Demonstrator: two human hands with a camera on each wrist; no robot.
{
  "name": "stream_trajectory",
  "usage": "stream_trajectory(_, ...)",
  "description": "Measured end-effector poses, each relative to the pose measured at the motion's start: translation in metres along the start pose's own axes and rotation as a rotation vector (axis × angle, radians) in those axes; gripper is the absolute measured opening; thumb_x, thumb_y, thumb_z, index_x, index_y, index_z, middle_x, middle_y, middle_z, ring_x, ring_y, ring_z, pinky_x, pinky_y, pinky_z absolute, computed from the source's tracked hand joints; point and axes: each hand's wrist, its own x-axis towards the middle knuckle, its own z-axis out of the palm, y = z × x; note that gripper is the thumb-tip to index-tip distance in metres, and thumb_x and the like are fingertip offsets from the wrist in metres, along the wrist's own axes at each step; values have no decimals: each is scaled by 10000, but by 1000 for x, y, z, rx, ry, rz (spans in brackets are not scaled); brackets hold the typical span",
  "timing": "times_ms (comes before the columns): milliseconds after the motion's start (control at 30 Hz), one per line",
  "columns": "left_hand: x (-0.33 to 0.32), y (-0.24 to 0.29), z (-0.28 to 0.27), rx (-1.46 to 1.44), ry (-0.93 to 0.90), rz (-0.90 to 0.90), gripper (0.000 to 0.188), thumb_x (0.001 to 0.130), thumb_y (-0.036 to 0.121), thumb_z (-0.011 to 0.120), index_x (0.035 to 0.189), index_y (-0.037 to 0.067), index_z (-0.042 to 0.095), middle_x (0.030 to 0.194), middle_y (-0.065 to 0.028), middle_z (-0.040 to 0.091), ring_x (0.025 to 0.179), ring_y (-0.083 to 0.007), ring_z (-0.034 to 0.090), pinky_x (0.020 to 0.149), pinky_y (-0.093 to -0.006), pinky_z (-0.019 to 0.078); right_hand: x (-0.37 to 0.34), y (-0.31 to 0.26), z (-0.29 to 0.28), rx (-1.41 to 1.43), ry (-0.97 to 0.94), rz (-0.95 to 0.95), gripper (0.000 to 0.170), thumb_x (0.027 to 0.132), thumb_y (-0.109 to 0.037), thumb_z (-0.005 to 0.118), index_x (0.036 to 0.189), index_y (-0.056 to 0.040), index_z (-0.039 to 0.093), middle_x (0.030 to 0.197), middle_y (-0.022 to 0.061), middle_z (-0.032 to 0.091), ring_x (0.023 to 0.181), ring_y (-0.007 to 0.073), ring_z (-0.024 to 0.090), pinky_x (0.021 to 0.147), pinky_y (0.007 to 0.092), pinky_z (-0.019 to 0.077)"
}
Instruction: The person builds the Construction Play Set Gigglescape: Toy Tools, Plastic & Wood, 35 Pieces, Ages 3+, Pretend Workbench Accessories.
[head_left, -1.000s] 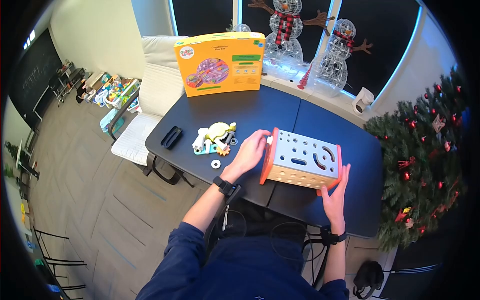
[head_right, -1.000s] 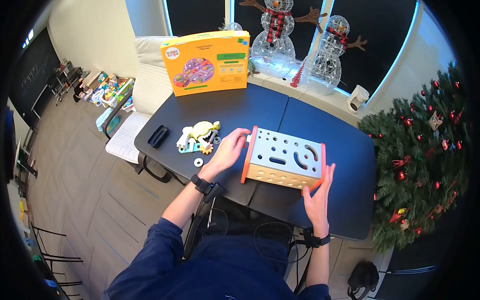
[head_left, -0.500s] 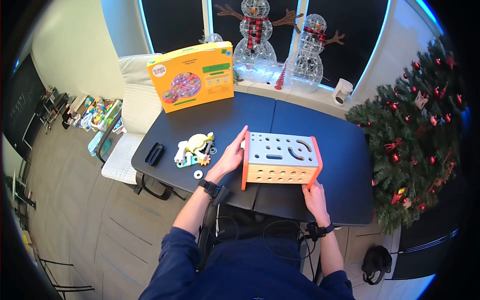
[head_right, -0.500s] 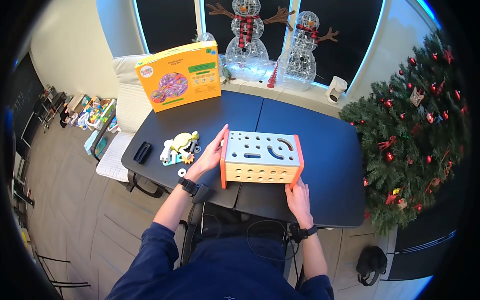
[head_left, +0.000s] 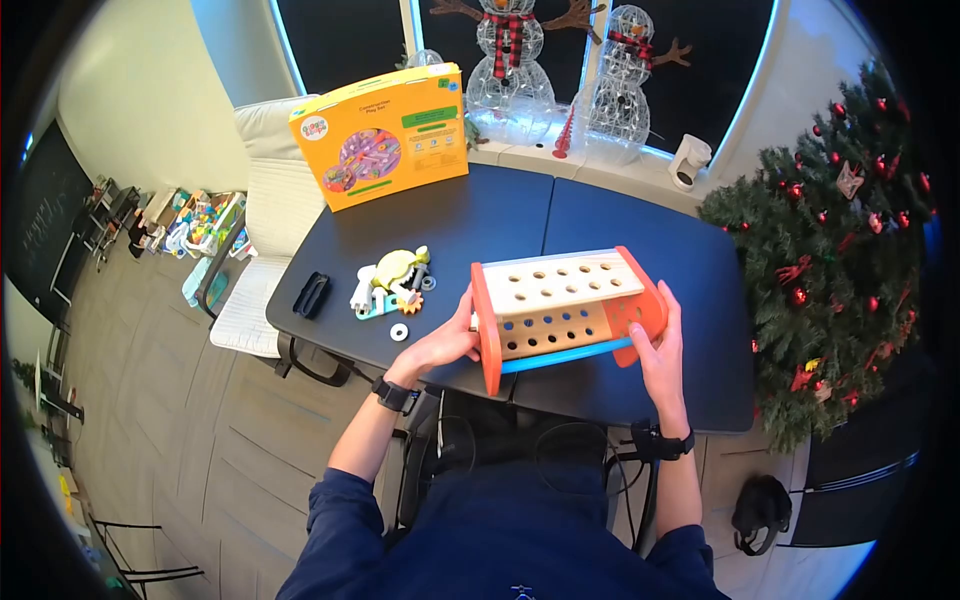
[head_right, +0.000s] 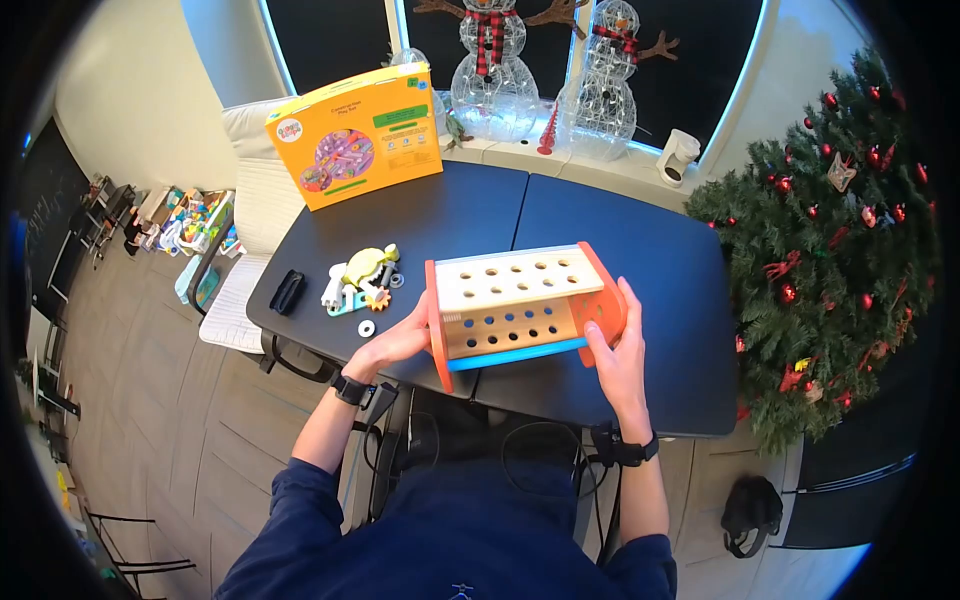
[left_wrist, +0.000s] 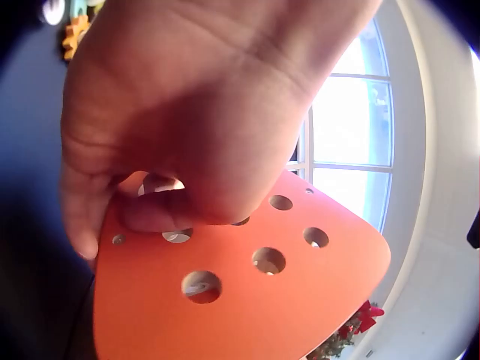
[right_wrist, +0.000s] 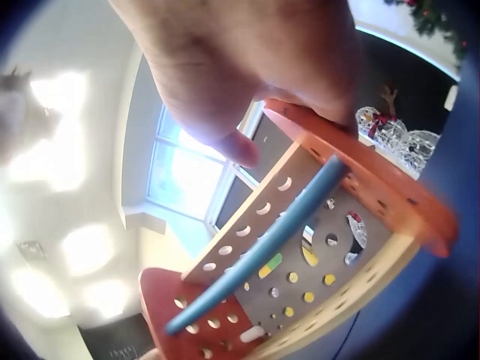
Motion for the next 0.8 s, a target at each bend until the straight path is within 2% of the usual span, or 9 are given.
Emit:
stream_trajectory(100,-15,5,3,-139,-66,-194,997,1007,66,532,1752,226,-112,1132,-151,705,780,-157,733,706,-320,628,1,-1,0,-257,-19,-107,635,1083,-45,569,1676,-51,340,1259,186,757,1060,291,768,961,420,594)
stream_trajectory(167,-17,-5,5,-216,-88,-242,868,1062,114,483,1752,209,-33,926,-92,707,606,-115,673,592,-277,605,2,-10,-1,-256,-63,56,631,1086,-44,554,1681,-55,345,1295,205,742,1100,299,754,988,415,573)
stream_trajectory(200,-19,-8,5,-237,-122,-266,830,1077,123,473,1750,204,-6,926,-93,706,608,-111,673,593,-270,605,4,-13,-2,-256,-84,136,629,1088,-43,547,1684,-57,348,1312,215,735,1119,302,748,1001,413,562)
stream_trajectory(300,-22,-12,5,-284,-222,-340,728,1116,145,447,1739,189,73,925,-94,704,613,-101,670,597,-253,608,11,-14,1,-376,-106,68,590,1107,-69,529,1673,-52,361,1172,300,747,1045,454,754,899,484,581)
stream_trajectory(400,-24,-18,13,-324,-285,-393,662,1133,142,426,1723,172,130,924,-91,704,614,-96,667,603,-252,614,28,-12,2,-562,-120,112,548,1121,-142,539,1646,-46,415,1071,316,747,990,509,724,847,519,578)
stream_trajectory(600,-17,-28,17,-217,-204,-299,672,1084,79,402,1706,126,155,898,-62,690,628,-84,656,629,-232,606,42,-5,3,-603,-127,237,535,1127,-210,541,1635,-68,448,904,302,734,910,516,722,802,568,561)
stream_trajectory(733,-13,-29,18,-128,-168,-276,816,1083,114,423,1743,83,-56,896,-24,663,627,-70,617,627,-232,587,45,1,6,-646,-120,230,524,1132,-230,525,1631,-83,458,912,307,734,917,515,723,803,577,558)
stream_trajectory(767,-11,-35,18,-127,-150,-299,874,1097,154,441,1721,40,-161,885,-35,655,642,-85,615,622,-251,579,47,1,7,-655,-124,235,523,1132,-232,524,1629,-83,460,920,308,735,923,515,723,807,580,558)
stream_trajectory(800,-11,-40,20,-118,-105,-283,830,1101,191,476,1724,68,-57,893,-32,627,661,-86,602,610,-250,566,49,0,8,-664,-127,240,521,1132,-234,522,1628,-83,462,927,310,736,928,515,723,811,582,558)
